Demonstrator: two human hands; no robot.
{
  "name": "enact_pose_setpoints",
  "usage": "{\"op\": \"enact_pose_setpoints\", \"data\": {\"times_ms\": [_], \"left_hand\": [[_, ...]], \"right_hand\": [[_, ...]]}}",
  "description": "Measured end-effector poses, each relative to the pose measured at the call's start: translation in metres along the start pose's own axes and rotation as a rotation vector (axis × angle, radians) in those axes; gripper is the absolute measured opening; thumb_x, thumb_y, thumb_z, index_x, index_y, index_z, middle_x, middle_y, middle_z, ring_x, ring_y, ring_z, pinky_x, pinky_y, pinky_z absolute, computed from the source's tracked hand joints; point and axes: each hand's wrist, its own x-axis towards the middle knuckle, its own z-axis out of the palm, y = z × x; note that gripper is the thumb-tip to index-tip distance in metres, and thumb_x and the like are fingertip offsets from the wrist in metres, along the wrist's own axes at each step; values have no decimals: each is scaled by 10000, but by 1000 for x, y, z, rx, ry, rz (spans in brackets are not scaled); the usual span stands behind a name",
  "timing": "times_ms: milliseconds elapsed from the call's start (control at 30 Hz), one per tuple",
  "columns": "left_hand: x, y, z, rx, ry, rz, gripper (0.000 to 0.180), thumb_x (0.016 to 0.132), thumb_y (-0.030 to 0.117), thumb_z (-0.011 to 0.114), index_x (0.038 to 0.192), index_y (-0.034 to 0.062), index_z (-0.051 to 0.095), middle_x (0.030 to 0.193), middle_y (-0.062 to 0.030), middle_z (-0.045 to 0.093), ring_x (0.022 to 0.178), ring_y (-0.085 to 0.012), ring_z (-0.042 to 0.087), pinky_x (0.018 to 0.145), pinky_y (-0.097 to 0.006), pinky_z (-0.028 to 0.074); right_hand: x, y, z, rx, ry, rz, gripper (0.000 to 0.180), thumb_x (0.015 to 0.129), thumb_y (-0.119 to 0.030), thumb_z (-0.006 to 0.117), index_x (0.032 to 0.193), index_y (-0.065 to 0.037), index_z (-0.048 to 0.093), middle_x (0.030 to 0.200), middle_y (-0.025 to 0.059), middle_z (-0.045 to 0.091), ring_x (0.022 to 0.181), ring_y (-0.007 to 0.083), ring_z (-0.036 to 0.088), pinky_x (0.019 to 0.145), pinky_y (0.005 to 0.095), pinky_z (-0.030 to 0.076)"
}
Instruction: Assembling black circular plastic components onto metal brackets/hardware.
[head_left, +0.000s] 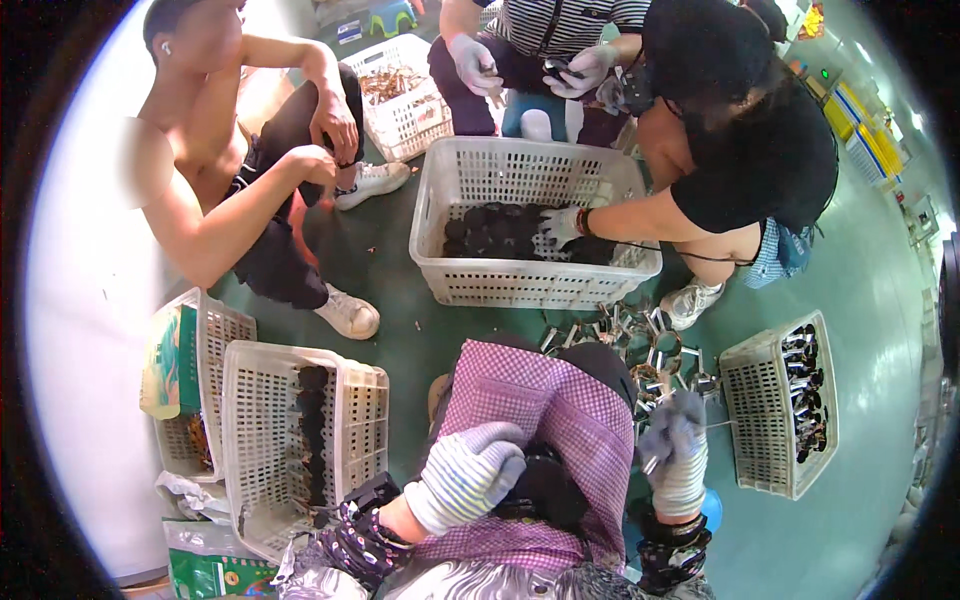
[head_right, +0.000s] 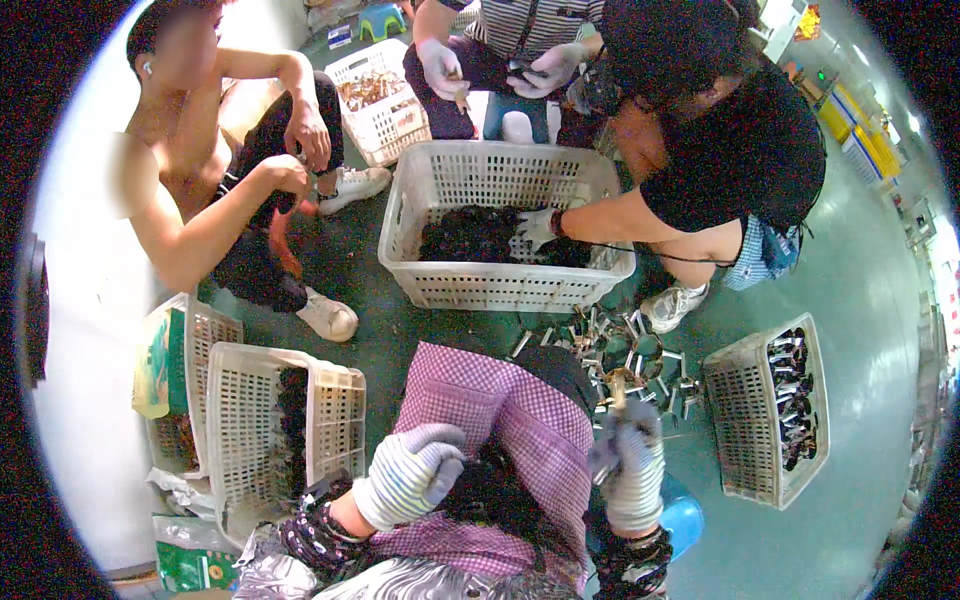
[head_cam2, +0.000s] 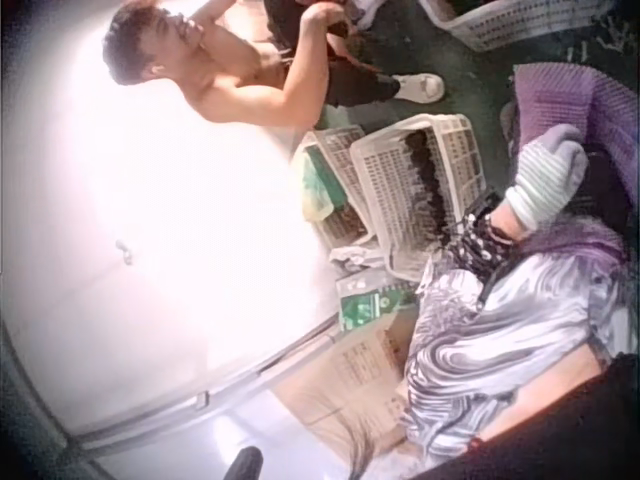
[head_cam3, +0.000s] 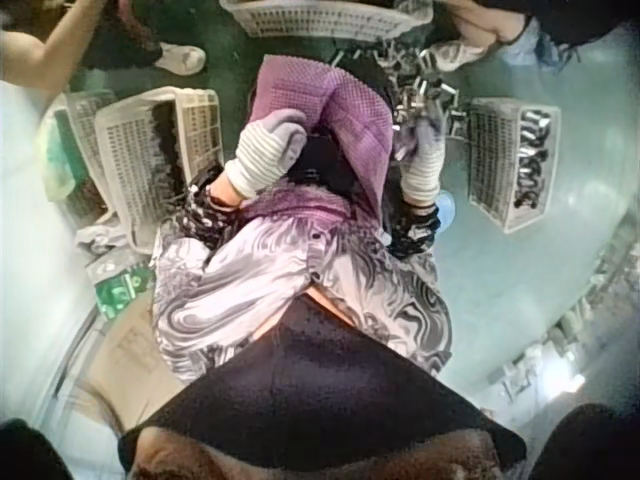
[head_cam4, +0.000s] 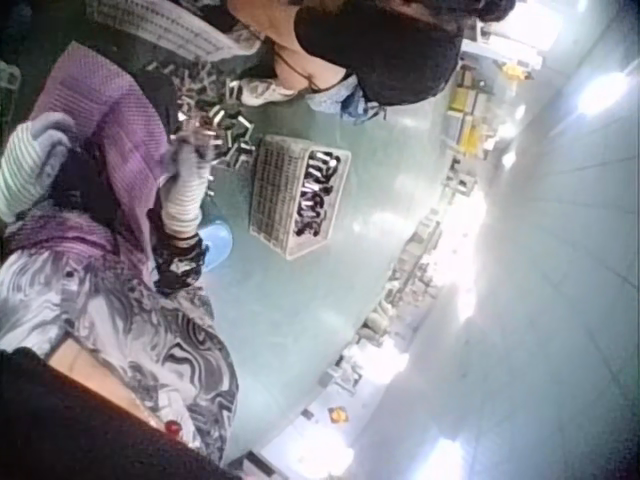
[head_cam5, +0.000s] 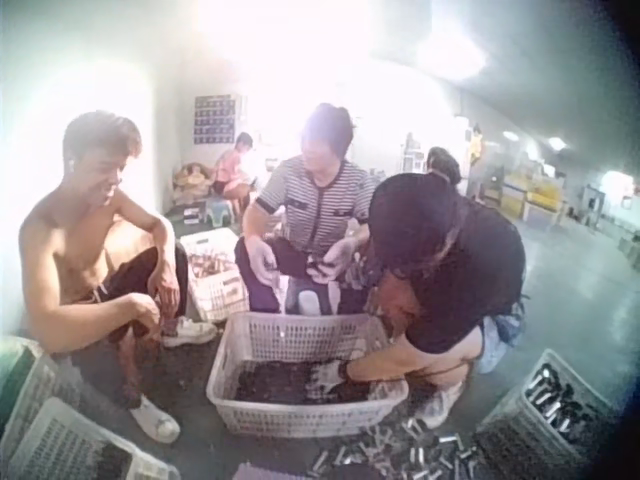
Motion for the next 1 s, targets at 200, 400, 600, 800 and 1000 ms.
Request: {"op": "enact_pose_setpoints", "data": {"times_ms": [200, 400, 600, 800, 1000], "left_hand": [[15, -1, -10, -67, 105, -68, 47, 763, 65, 582, 799, 36, 586, 856, -146, 618, 650, -315, 611, 590, -365, 505], [1, 8, -6, -594, -29, -340, 141, 850, 116, 543, 967, 38, 536, 991, -88, 587, 832, -200, 595, 716, -322, 484], [-1, 9, -5, -1514, -380, -631, 690, 925, 424, 440, 1425, 32, 170, 1396, -80, 311, 1268, -189, 325, 1069, -303, 223], [-9, -1, 11, -1542, -257, -730, 675, 918, 427, 450, 1407, 36, 196, 1326, -79, 397, 1187, -180, 419, 1018, -313, 322], [16, -2, -7, -1534, 102, -808, 817, 776, 740, 375, 1239, 71, 455, 898, -94, 623, 791, -243, 617, 690, -352, 500]], "right_hand": [[-30, 26, 48, -642, -382, -97, 281, 710, 4, 710, 953, -71, 590, 870, 47, 584, 748, 130, 554, 659, 246, 457], [-23, 44, 51, -652, -374, -257, 245, 737, 18, 676, 938, -74, 573, 817, 49, 574, 717, 152, 562, 643, 261, 467], [-13, 30, 69, -1023, -792, -504, 344, 626, -26, 695, 942, -113, 589, 859, 56, 648, 717, 269, 637, 594, 330, 493], [-14, 30, 79, -941, -718, -550, 328, 674, -46, 707, 969, -102, 577, 913, 96, 642, 760, 271, 646, 634, 356, 515], [-20, 12, 71, -442, -709, -171, 576, 734, -133, 732, 1218, -45, 431, 1172, 156, 541, 1072, 283, 538, 924, 367, 411]]}}
